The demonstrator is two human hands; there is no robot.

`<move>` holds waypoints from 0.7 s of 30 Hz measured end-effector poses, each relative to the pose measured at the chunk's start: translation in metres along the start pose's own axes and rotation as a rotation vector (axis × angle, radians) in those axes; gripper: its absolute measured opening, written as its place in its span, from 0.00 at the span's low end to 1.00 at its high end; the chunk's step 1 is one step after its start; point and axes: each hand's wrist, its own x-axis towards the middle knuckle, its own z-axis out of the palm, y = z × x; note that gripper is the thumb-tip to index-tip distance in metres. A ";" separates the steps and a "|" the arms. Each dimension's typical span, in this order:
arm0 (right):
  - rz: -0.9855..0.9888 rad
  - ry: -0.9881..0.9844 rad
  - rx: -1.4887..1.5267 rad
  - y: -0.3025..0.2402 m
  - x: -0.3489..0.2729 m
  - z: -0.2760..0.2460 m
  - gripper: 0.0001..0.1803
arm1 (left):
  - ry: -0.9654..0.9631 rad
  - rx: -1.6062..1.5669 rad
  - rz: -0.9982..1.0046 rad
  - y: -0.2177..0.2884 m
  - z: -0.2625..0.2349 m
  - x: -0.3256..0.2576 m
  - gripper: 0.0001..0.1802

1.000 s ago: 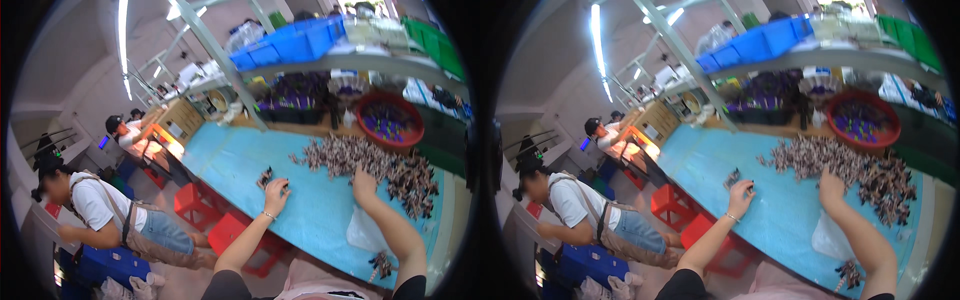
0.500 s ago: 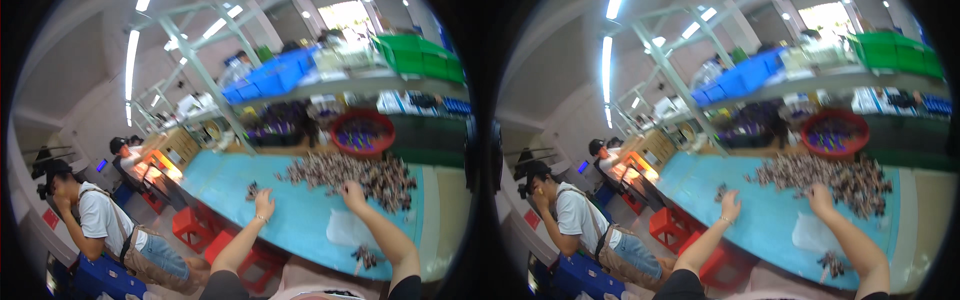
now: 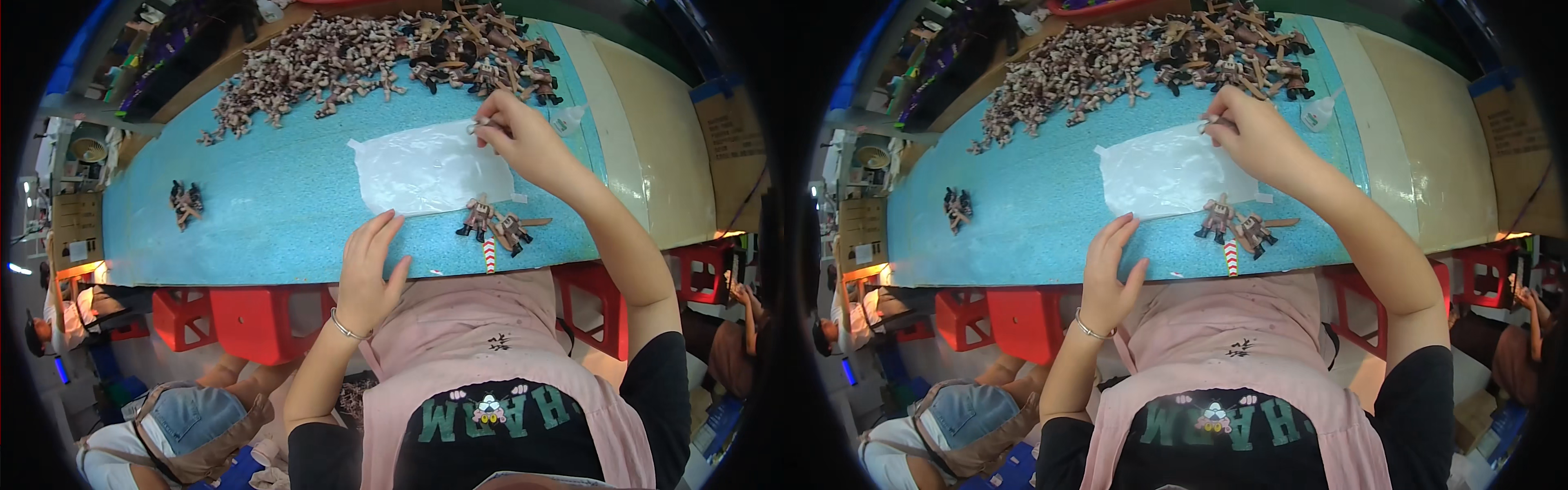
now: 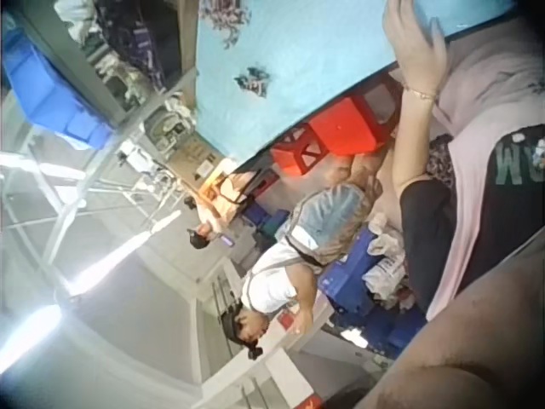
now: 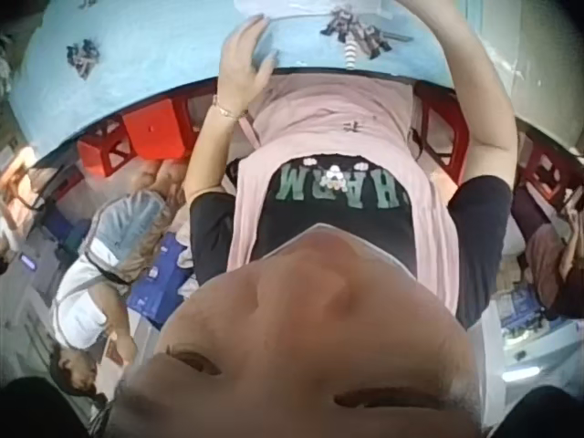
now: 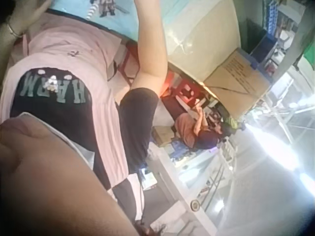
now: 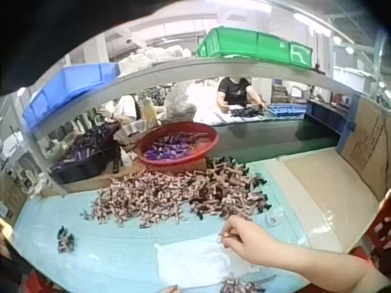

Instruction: The person assembles toy figurines by fitting parts together by hand, tears strips of tape, and applies glue to the figurines using a squeeze bottle.

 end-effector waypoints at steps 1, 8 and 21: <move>-0.049 0.015 -0.038 0.000 -0.001 0.006 0.10 | -0.005 -0.016 0.013 0.004 0.003 -0.002 0.27; -0.220 0.020 -0.101 0.003 0.008 0.036 0.08 | -0.118 -0.126 0.181 0.028 0.027 0.021 0.33; -0.191 -0.054 -0.116 0.006 0.016 0.048 0.07 | -0.167 -0.115 0.207 0.028 0.044 0.038 0.32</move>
